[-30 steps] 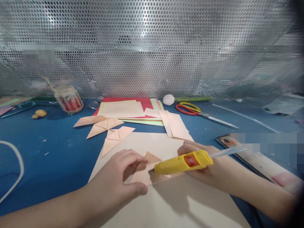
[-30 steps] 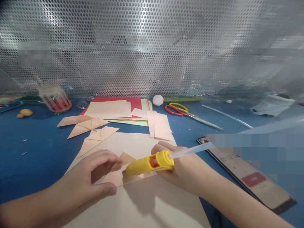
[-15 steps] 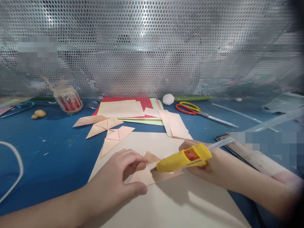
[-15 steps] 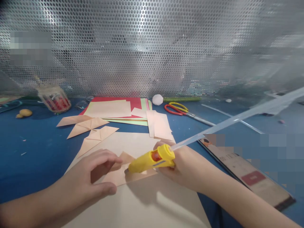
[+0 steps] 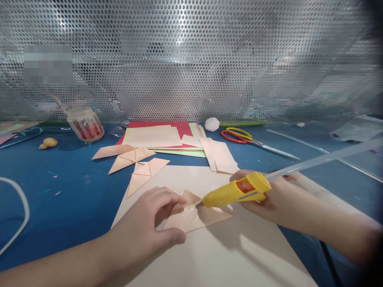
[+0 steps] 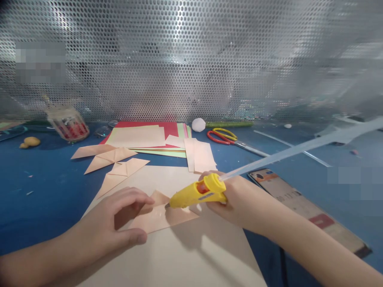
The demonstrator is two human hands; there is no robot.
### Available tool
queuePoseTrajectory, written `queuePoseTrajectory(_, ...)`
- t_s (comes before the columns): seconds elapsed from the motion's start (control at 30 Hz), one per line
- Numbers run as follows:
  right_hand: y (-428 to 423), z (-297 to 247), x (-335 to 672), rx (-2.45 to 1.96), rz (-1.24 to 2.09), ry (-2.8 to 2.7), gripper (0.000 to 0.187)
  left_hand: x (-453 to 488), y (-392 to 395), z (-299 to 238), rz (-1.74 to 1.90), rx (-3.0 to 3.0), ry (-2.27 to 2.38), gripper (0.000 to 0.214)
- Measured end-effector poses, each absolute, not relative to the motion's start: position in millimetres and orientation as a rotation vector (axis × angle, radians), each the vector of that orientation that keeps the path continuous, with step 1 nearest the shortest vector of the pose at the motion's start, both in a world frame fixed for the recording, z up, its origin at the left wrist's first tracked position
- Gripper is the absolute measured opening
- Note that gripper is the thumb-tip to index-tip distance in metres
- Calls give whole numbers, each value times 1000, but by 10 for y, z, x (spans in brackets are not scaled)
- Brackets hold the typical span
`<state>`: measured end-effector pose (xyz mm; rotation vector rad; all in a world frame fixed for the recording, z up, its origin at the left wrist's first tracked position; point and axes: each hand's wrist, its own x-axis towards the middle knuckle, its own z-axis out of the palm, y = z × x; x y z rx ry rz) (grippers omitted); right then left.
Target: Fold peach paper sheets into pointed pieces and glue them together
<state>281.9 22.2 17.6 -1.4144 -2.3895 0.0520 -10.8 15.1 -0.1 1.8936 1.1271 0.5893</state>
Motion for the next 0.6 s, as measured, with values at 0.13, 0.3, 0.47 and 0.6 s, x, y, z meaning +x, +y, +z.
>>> queuePoseTrajectory(0.13,224,218,2858,-1333,106,-2492,20,-107,158,3,590,1899,1130,28)
queuePoseTrajectory(0.3,223,181,2879,-1335,101,-2505,24,-112,158,-5,587,1909,1128,29)
queuePoseTrajectory(0.47,229,138,2865,-1259,104,-2534,12,-99,144,27,564,1896,1141,23)
queuePoseTrajectory(0.6,237,118,2879,-1275,65,-2506,18,-90,143,51,554,1894,1146,28)
